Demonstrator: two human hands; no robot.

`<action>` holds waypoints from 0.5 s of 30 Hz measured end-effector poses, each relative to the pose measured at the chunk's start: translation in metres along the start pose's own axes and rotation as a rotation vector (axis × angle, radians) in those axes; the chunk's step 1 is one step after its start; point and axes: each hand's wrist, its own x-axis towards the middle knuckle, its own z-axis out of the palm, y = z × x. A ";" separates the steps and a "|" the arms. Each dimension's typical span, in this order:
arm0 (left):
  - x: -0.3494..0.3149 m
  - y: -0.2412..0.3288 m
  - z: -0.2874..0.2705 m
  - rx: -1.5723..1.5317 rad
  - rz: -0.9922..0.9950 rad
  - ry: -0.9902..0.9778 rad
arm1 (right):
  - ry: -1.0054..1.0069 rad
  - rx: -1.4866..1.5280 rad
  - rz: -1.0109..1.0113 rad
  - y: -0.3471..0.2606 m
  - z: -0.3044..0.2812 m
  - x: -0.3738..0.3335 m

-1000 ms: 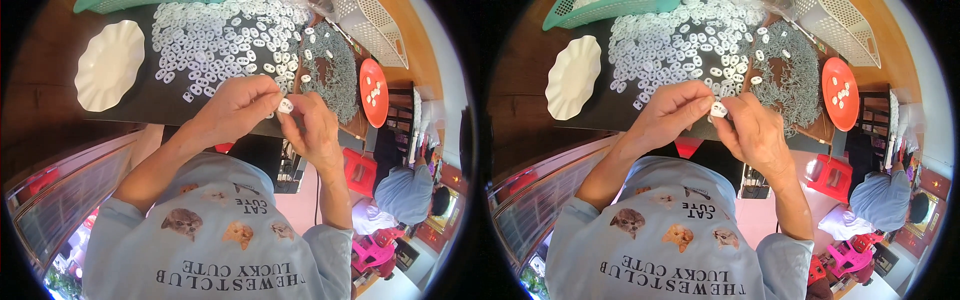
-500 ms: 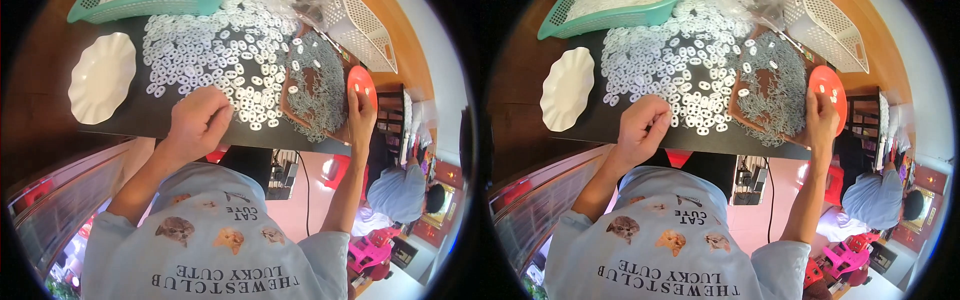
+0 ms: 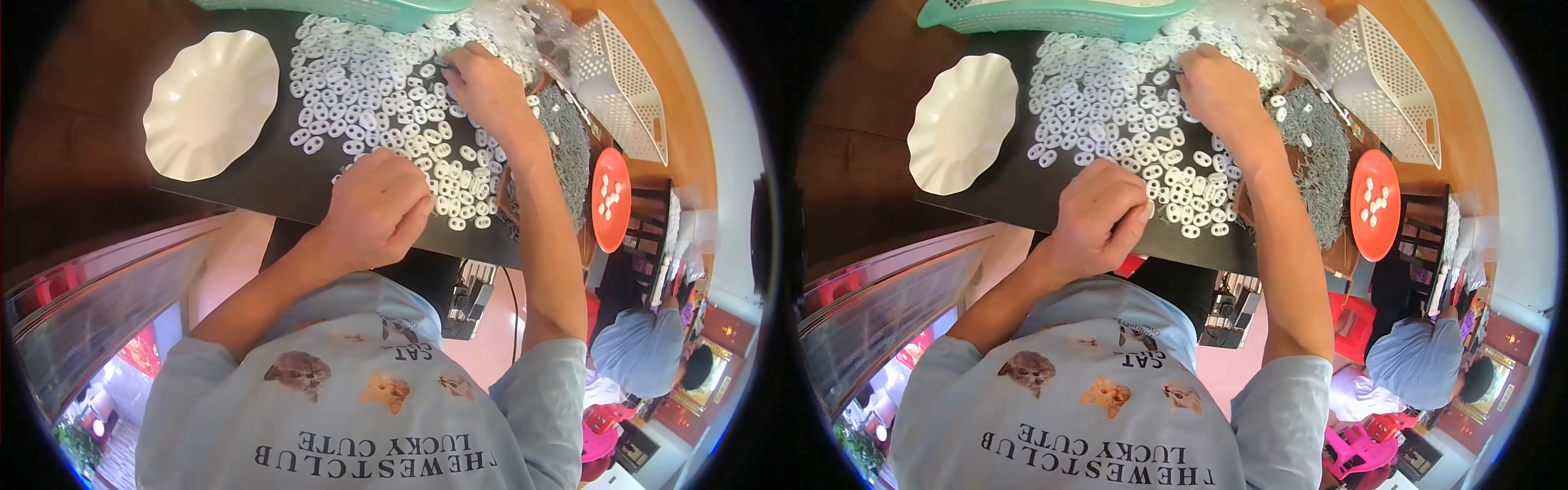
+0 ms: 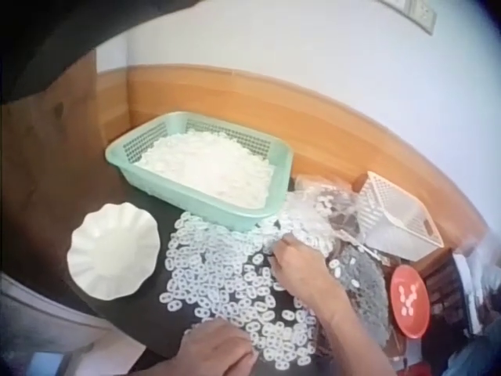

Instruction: The recorder is sorting and inspecting small white plastic components on a table.

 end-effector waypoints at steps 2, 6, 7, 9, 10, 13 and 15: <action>-0.001 -0.001 0.000 -0.030 0.018 0.016 | -0.047 -0.022 0.027 -0.002 -0.001 0.003; -0.002 -0.004 -0.001 -0.045 0.011 0.014 | -0.077 -0.112 -0.032 0.000 0.001 0.010; -0.002 -0.004 0.000 -0.045 0.007 0.015 | -0.092 -0.147 -0.049 0.000 0.001 0.012; -0.002 -0.004 0.003 -0.066 -0.001 0.054 | -0.075 -0.105 -0.039 0.004 -0.002 0.010; -0.002 -0.004 0.002 -0.063 -0.005 0.057 | -0.055 -0.064 -0.024 0.005 -0.003 0.009; -0.002 -0.003 0.001 -0.061 0.001 0.058 | -0.006 0.039 -0.051 -0.002 -0.006 0.013; -0.003 -0.003 0.001 -0.035 -0.017 0.026 | -0.010 0.027 -0.089 0.000 0.003 0.015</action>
